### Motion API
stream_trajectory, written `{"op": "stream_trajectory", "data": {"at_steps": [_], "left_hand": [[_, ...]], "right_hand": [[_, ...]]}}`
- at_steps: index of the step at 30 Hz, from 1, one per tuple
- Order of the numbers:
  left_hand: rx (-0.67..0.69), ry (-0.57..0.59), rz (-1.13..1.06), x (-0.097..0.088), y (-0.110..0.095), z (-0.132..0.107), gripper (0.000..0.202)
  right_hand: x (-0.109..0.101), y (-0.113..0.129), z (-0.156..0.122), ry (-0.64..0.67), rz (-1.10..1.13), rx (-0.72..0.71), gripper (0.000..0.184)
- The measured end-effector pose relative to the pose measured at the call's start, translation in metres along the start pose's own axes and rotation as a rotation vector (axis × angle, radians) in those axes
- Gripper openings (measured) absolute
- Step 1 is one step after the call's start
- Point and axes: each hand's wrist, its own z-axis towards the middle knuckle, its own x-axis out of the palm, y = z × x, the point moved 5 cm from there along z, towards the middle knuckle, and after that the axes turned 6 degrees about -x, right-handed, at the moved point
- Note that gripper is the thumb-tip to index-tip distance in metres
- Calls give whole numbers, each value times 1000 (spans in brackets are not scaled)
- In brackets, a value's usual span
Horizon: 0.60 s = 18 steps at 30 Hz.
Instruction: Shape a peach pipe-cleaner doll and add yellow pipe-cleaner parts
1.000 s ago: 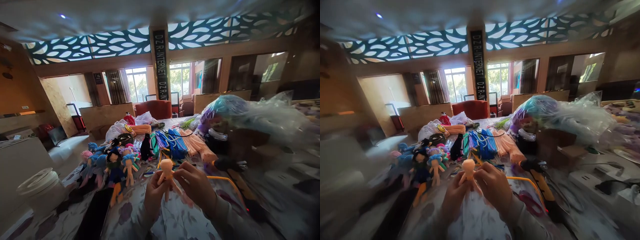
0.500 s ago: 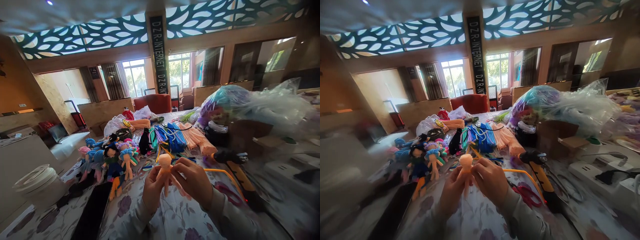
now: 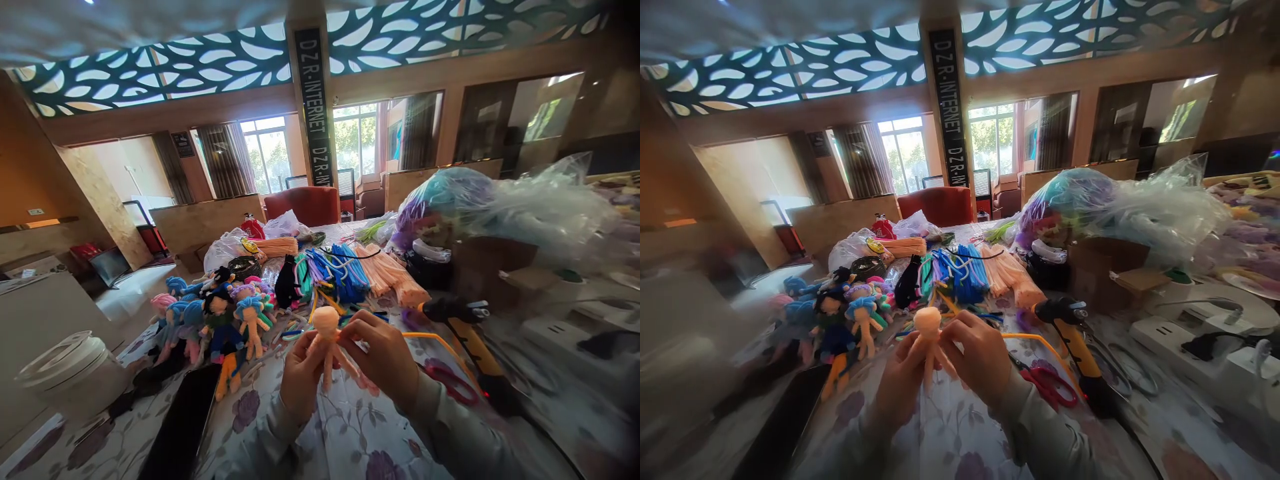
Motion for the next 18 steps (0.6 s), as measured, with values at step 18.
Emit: {"op": "stream_trajectory", "data": {"at_steps": [18], "left_hand": [[-56,58,-81,4,0,-2,23]], "right_hand": [[0,-3,-1,-18,44,5,12]]}}
